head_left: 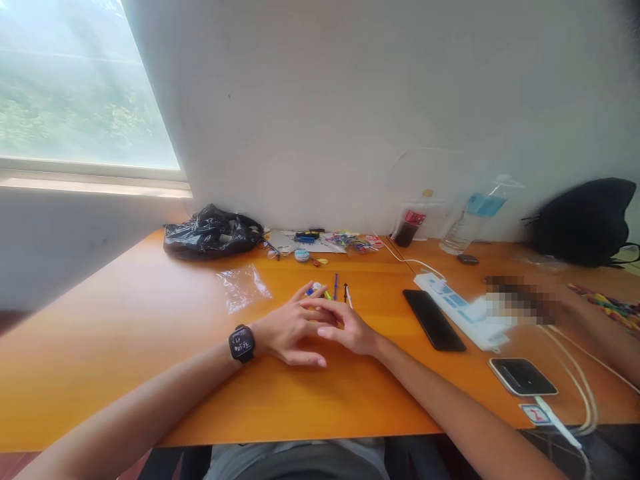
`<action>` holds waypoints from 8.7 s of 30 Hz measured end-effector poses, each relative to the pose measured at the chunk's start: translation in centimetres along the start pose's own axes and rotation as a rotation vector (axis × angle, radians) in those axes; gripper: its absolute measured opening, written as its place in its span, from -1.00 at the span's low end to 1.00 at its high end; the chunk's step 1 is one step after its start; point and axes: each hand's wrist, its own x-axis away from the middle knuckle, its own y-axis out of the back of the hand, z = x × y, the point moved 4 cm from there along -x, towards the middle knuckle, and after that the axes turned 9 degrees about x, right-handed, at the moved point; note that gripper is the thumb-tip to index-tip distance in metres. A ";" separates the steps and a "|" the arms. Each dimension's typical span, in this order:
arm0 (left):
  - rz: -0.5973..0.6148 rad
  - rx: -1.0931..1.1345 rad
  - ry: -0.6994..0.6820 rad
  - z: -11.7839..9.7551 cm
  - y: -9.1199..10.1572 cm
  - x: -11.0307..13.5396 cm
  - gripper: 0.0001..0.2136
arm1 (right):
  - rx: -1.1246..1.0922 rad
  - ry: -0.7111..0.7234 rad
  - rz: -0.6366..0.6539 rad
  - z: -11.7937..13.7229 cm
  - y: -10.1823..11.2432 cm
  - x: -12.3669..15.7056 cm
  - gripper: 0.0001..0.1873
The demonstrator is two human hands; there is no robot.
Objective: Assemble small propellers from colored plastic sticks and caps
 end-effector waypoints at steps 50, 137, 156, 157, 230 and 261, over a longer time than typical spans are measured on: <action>-0.102 0.554 0.528 1.2 0.6 0.7 -0.64 | 0.938 -0.187 -0.225 -4.4 3.8 0.3 -0.80; 0.182 -0.151 0.619 4.5 -1.4 1.5 -0.74 | 0.794 0.144 -0.092 -0.1 -2.5 0.3 -0.81; -0.079 0.102 0.724 4.7 0.2 1.7 -0.63 | 0.509 0.009 -0.413 -0.4 1.7 0.3 -0.71; -0.093 0.132 0.730 4.7 0.3 1.7 -0.62 | 0.480 -0.007 -0.430 -0.9 1.8 0.3 -0.72; -0.557 0.725 0.744 4.8 2.5 1.9 -0.61 | 0.789 0.225 0.065 -0.1 -1.5 0.2 -0.90; -0.563 1.017 0.802 5.1 2.8 2.0 -0.79 | 0.446 -0.060 -0.392 -0.8 2.6 0.7 -0.31</action>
